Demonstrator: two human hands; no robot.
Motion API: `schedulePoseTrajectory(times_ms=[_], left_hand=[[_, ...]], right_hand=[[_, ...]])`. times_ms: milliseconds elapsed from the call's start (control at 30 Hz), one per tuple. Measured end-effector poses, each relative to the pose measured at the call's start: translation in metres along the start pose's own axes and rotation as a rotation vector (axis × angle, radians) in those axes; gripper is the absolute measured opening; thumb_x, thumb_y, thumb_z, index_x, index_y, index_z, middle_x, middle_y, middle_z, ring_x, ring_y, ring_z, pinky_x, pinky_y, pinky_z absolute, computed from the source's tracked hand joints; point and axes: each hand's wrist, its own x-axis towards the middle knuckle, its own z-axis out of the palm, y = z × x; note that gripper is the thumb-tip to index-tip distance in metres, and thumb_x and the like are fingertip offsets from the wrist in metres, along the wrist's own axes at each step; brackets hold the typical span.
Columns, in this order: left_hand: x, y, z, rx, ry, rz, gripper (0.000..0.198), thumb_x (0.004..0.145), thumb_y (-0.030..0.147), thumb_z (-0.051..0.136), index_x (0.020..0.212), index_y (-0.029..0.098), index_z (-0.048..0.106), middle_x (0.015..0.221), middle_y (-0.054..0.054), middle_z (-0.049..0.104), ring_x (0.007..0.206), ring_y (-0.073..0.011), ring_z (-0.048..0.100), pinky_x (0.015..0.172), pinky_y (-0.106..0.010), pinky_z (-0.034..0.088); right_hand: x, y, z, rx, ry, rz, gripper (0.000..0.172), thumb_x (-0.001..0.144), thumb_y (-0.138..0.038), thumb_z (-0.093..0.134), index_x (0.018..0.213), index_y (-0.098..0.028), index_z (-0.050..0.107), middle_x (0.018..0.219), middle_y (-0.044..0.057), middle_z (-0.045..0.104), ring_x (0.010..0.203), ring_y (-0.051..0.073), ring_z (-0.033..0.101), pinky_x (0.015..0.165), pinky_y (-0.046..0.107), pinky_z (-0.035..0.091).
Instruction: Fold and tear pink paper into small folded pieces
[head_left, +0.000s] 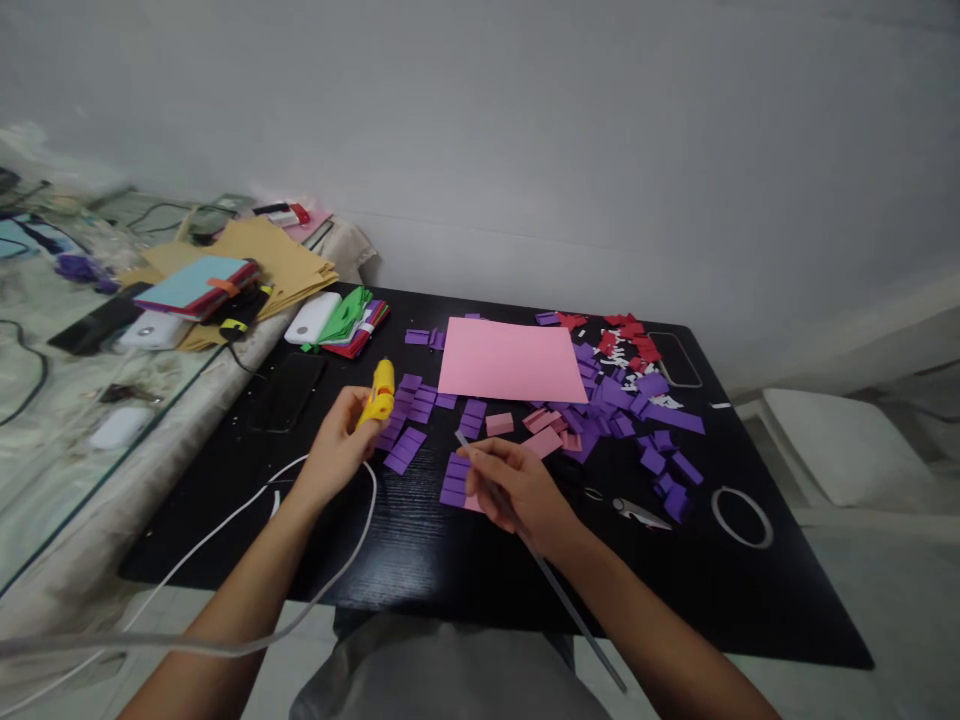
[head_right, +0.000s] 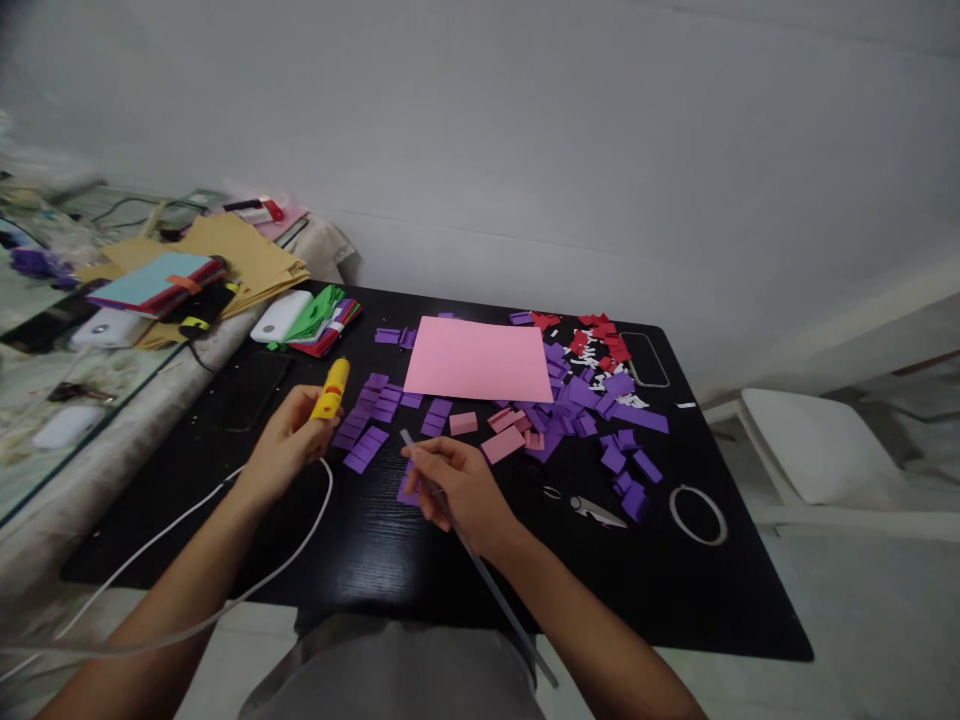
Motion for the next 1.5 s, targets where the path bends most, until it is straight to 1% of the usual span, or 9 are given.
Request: schedulePoseTrajectory(times_ms=[33,100,200,333,533,967,1200,1367,1500], left_hand=[[-0.005,0.005,0.007,-0.158,-0.086,-0.045,0.034,0.079,0.046,0.064,0.101,0.024,0.051,0.078,0.004,0.057,0.052,-0.0113,0.045,0.046,-0.023,0.036],[-0.012,0.011,0.020,-0.329,-0.157,-0.079,0.035,0.078,0.044,0.068,0.100,0.024,0.049,0.070,0.008,0.049,0.048,-0.0088,0.038,0.043,-0.020,0.028],[-0.018,0.014,0.032,-0.392,-0.194,-0.076,0.035,0.078,0.041,0.071,0.101,0.024,0.049,0.068,0.010,0.048,0.045,-0.0069,0.035,0.043,-0.019,0.027],[-0.018,0.009,0.038,-0.316,-0.174,-0.003,0.031,0.080,0.038,0.070,0.101,0.022,0.052,0.077,0.007,0.055,0.051,-0.0071,0.042,0.047,-0.020,0.033],[-0.013,-0.005,0.044,-0.257,-0.047,0.190,0.029,0.081,0.037,0.073,0.099,0.022,0.055,0.090,0.002,0.062,0.075,-0.0142,0.060,0.068,-0.025,0.048],[-0.009,-0.029,0.041,-0.072,0.017,0.433,0.037,0.078,0.027,0.073,0.110,0.022,0.055,0.088,0.001,0.065,0.073,-0.0161,0.064,0.066,-0.026,0.049],[-0.008,-0.028,0.042,0.019,0.071,0.575,0.034,0.077,0.019,0.069,0.109,0.021,0.057,0.092,0.001,0.064,0.071,-0.0137,0.061,0.063,-0.025,0.047],[-0.012,-0.029,0.047,0.013,-0.042,0.524,0.035,0.082,0.020,0.065,0.116,0.020,0.056,0.087,0.001,0.067,0.067,-0.0138,0.062,0.060,-0.024,0.047],[-0.011,-0.030,0.050,-0.001,-0.047,0.481,0.036,0.082,0.021,0.066,0.116,0.020,0.056,0.084,0.002,0.067,0.064,-0.0136,0.061,0.058,-0.024,0.045]], right_hand=[[0.003,-0.001,0.007,-0.013,-0.030,-0.014,0.039,0.081,-0.049,0.084,0.094,-0.015,0.072,0.068,-0.001,0.073,0.035,0.005,0.050,0.027,0.015,0.024],[0.007,-0.002,0.018,-0.029,-0.071,-0.033,0.039,0.083,-0.051,0.083,0.093,-0.015,0.070,0.076,0.001,0.077,0.036,0.005,0.053,0.028,0.016,0.026],[0.012,-0.002,0.028,-0.043,-0.116,-0.028,0.039,0.084,-0.051,0.082,0.093,-0.016,0.069,0.082,0.003,0.080,0.038,0.006,0.056,0.028,0.015,0.028],[0.016,0.003,0.030,-0.046,-0.131,-0.011,0.040,0.085,-0.052,0.080,0.096,-0.015,0.070,0.083,0.004,0.081,0.038,0.006,0.057,0.026,0.015,0.027],[0.016,0.012,0.023,-0.048,-0.104,0.001,0.042,0.085,-0.054,0.080,0.098,-0.015,0.070,0.082,0.003,0.080,0.038,0.007,0.059,0.025,0.015,0.027],[0.009,0.030,0.008,-0.008,-0.091,0.043,0.040,0.088,-0.054,0.078,0.097,-0.015,0.071,0.081,0.002,0.077,0.038,0.006,0.057,0.024,0.014,0.027],[0.012,0.039,0.013,0.061,0.024,-0.024,0.035,0.080,-0.043,0.088,0.090,-0.016,0.069,0.077,0.001,0.077,0.044,0.006,0.059,0.031,0.014,0.037],[0.018,0.044,0.014,0.127,0.047,-0.038,0.040,0.075,-0.046,0.092,0.087,-0.017,0.067,0.077,0.002,0.078,0.045,0.007,0.061,0.035,0.015,0.041],[0.019,0.043,0.014,0.141,0.031,-0.004,0.044,0.075,-0.049,0.092,0.092,-0.018,0.065,0.080,0.003,0.079,0.052,0.012,0.068,0.043,0.019,0.052]])
